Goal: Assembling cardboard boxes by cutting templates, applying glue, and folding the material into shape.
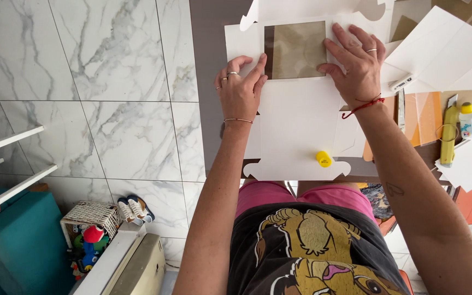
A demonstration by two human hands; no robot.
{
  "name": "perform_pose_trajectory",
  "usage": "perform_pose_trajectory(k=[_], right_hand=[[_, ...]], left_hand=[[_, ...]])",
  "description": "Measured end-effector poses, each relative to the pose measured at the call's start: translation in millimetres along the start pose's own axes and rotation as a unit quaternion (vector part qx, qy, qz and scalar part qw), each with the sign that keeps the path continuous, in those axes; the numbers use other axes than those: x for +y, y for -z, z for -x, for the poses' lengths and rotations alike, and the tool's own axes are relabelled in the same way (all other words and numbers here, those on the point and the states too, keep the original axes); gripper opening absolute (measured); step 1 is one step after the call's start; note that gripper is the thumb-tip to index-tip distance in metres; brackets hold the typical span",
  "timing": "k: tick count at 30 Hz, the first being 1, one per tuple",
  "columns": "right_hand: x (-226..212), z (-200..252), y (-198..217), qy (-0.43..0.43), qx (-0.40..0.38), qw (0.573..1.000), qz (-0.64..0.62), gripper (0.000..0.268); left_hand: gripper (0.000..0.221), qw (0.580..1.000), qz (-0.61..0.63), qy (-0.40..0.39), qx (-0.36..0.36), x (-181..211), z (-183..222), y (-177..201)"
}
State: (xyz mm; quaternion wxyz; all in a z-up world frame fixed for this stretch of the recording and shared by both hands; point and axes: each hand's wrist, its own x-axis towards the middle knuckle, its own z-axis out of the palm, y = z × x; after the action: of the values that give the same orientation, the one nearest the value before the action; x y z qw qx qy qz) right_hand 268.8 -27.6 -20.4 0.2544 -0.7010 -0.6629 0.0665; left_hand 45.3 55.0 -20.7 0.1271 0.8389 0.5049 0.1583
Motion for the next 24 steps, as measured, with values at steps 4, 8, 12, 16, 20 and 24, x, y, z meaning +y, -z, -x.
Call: perform_pose_trajectory(k=[4,8,12,16,20,24], right_hand=[[-0.4,-0.2,0.2,0.011,0.004,1.0,0.012,0.034],[0.0,1.1,-0.9,0.015,0.008,1.0,0.014,0.033],[0.5,2.0,-2.6,0.02,0.013,0.999,0.025,0.032],[-3.1,-0.3,0.1,0.027,0.013,0.999,0.032,0.033],[-20.0,-9.1,8.9,0.016,0.007,0.996,0.092,0.035],[-44.7,-26.8,8.2,0.016,0.024,0.999,0.041,0.038]], left_hand=[[0.045,1.0,0.014,-0.009,0.004,-2.0,3.2,-3.2],[0.045,1.0,0.027,0.009,0.002,0.2,4.7,-4.8],[0.051,0.999,0.045,-0.003,0.018,-2.2,5.4,-7.8],[0.049,0.999,0.036,0.0,0.011,1.6,3.5,-4.1],[0.041,1.0,-0.004,0.025,-0.004,17.1,-4.4,6.7],[0.032,0.998,-0.036,-0.008,0.051,45.9,-23.7,14.3]])
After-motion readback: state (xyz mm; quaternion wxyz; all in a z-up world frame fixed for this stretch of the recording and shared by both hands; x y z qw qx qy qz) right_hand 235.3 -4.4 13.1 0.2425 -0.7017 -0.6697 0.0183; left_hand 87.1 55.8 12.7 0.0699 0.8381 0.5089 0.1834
